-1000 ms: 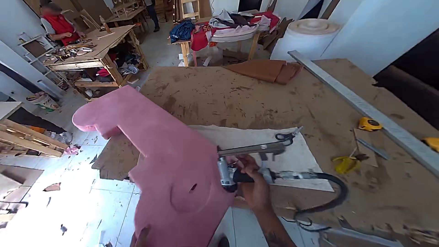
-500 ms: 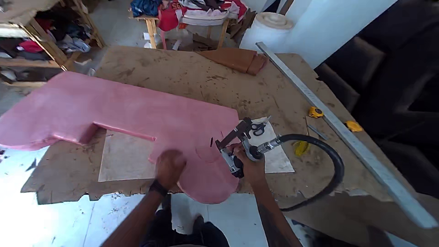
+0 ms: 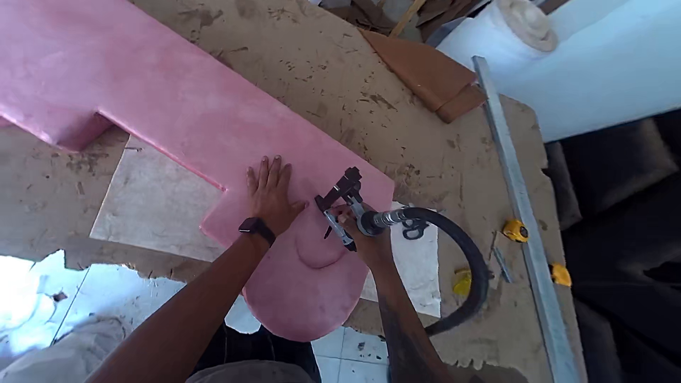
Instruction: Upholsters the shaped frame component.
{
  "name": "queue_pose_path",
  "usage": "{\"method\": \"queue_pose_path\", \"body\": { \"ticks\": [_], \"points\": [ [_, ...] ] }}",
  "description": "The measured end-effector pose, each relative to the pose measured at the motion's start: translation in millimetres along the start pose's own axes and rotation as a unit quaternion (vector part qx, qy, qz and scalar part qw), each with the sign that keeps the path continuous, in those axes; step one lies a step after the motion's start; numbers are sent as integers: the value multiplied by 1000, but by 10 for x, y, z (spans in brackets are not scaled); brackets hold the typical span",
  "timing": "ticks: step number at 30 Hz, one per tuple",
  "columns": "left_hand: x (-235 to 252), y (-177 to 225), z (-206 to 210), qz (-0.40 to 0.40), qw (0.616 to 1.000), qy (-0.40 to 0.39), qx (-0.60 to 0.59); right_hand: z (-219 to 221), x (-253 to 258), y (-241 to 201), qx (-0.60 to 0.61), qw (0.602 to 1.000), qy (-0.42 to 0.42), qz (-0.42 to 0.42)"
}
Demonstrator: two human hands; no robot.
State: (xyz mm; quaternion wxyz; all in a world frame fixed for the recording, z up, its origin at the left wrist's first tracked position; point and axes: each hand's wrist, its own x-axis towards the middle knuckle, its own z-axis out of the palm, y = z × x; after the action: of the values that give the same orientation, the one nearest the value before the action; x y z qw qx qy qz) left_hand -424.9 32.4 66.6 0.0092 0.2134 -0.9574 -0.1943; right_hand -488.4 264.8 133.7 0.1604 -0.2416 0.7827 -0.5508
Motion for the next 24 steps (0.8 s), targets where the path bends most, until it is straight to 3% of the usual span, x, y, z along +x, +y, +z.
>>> {"method": "queue_pose_path", "body": {
  "ticks": [8,15,24],
  "points": [
    [-20,117,0,-20,999,-24,30,-178,137,-121,13,999,-25,41],
    [-13,104,18,-21,999,-19,27,29,-40,-161,25,996,47,68],
    [14,108,16,-11,999,-31,14,249,-16,-98,14,996,81,28]
  ]
}}
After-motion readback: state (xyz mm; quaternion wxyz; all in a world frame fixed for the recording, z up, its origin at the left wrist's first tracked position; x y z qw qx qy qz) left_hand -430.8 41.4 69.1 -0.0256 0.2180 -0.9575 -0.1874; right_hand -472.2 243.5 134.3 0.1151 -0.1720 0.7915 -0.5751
